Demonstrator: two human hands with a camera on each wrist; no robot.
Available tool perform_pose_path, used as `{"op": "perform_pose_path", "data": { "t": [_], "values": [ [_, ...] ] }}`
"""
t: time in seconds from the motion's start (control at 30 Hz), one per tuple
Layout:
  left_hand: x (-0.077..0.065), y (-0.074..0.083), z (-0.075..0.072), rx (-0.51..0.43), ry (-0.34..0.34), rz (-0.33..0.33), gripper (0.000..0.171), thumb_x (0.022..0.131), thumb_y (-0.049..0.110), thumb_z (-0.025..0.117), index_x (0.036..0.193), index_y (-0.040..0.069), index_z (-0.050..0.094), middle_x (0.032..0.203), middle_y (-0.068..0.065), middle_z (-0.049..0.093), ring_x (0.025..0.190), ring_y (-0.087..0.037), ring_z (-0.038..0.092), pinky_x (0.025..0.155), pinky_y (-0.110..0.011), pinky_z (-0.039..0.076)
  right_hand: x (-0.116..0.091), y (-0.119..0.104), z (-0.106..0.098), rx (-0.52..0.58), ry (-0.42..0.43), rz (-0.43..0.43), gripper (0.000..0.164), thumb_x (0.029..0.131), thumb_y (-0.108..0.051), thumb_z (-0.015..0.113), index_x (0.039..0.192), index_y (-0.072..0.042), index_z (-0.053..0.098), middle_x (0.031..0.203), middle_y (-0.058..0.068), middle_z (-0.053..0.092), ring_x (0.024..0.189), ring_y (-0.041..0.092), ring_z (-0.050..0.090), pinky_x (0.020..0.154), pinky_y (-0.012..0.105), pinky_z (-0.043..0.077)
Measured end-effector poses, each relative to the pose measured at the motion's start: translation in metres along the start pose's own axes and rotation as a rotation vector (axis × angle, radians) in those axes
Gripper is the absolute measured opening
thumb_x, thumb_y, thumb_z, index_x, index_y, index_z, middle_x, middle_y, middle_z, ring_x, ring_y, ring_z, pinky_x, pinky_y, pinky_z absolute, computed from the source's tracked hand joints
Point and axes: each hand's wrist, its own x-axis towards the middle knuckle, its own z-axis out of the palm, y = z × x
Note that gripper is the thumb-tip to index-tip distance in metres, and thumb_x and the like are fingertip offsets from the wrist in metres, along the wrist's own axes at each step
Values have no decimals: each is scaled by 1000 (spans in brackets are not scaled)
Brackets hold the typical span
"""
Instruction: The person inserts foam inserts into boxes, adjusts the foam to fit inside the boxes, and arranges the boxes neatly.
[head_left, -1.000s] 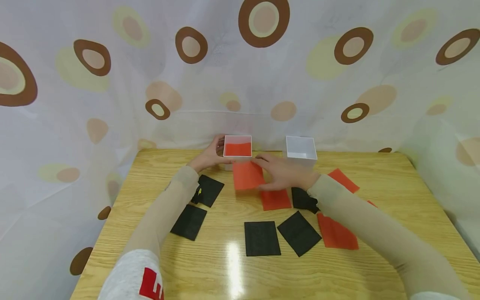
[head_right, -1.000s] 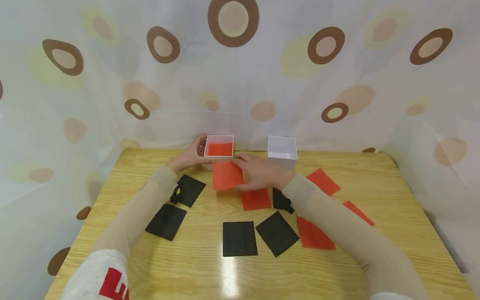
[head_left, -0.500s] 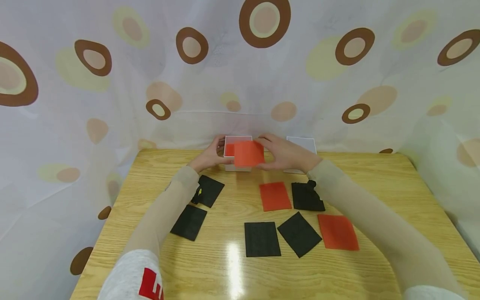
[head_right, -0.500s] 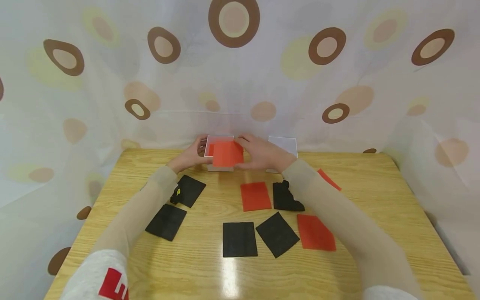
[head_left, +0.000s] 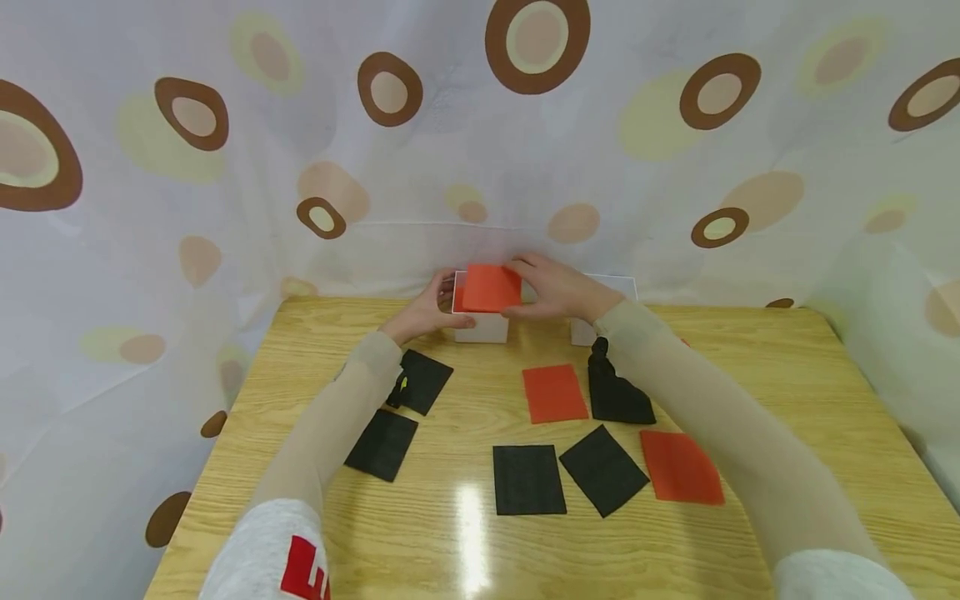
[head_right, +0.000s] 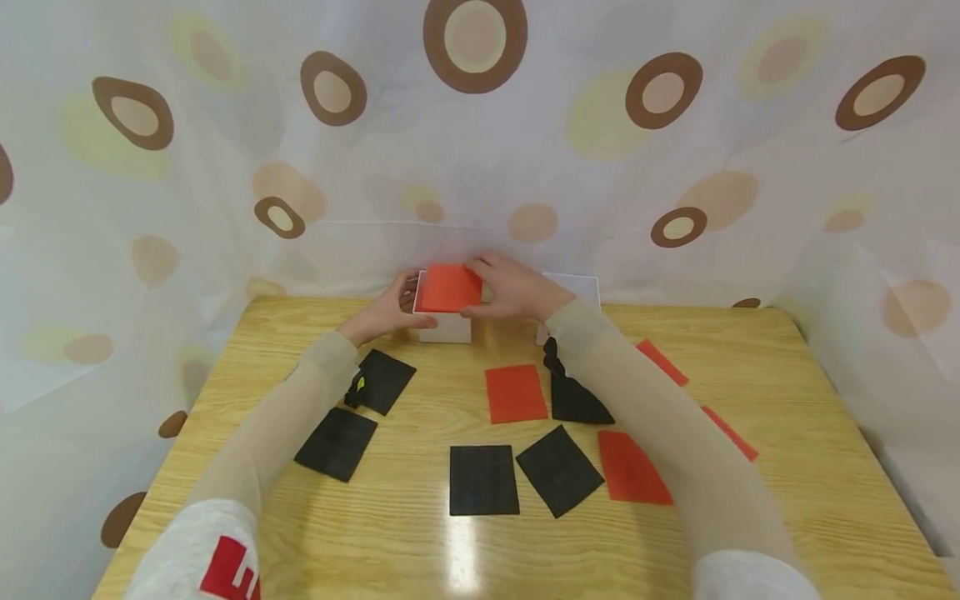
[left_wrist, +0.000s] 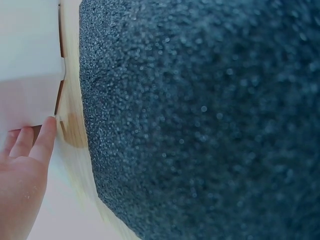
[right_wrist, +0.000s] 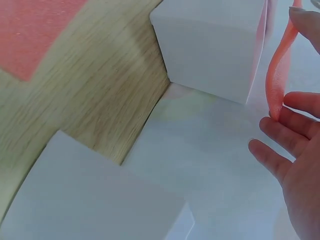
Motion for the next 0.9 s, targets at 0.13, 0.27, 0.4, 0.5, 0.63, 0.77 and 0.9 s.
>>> {"op": "perform_pose_path", "data": {
  "t": [0.13, 0.27, 0.4, 0.5, 0.63, 0.77, 0.9],
  "values": [
    [0, 2, 0, -13, -8, 4, 103, 89, 14, 84, 164, 13, 13, 170, -12, 21, 156, -32, 25, 125, -47, 27, 9, -2, 1, -6, 0, -9, 83, 91, -48, 76, 150, 5, 48, 151, 22, 49, 140, 38, 45, 120, 49, 35],
    [0, 2, 0, -23, -17, 3, 102, 91, 13, 82, 164, 13, 12, 170, -13, 19, 156, -32, 24, 125, -47, 26, 17, 0, 7, -28, -8, -18, 82, 91, -48, 75, 149, 4, 49, 149, 21, 51, 139, 37, 46, 119, 47, 36],
    [1, 0, 0, -22, -13, 2, 100, 91, 12, 82, 163, 12, 13, 168, -14, 22, 156, -32, 25, 125, -46, 27, 21, 1, 12, -27, -27, -7, 83, 92, -50, 74, 149, 5, 49, 150, 21, 50, 140, 37, 45, 119, 47, 37],
    [2, -1, 0, -20, -6, -1, 99, 90, 12, 82, 163, 11, 14, 168, -14, 24, 155, -32, 26, 124, -46, 28, 23, 0, 14, -17, -37, 3, 84, 93, -50, 73, 151, 4, 47, 151, 22, 49, 141, 37, 44, 120, 47, 36],
    [3, -2, -1, -20, -1, -2, 100, 90, 13, 83, 163, 11, 15, 168, -13, 24, 155, -32, 27, 124, -46, 28, 24, 0, 15, -3, -31, 9, 84, 93, -49, 73, 153, 2, 45, 153, 20, 47, 142, 36, 43, 120, 46, 36],
    [3, -3, -1, -26, -2, -12, 100, 90, 15, 83, 163, 13, 14, 168, -12, 23, 155, -31, 26, 125, -46, 27, 24, 1, 18, 11, -13, 6, 82, 94, -48, 74, 154, 0, 45, 152, 18, 46, 139, 34, 44, 119, 46, 37],
    [1, -3, -1, -31, 1, -32, 103, 89, 21, 84, 164, 16, 13, 169, -9, 21, 155, -30, 26, 125, -45, 26, 23, 2, 21, 33, 18, 1, 77, 94, -46, 74, 152, -2, 48, 149, 17, 48, 135, 32, 46, 117, 45, 39]
  ]
}}
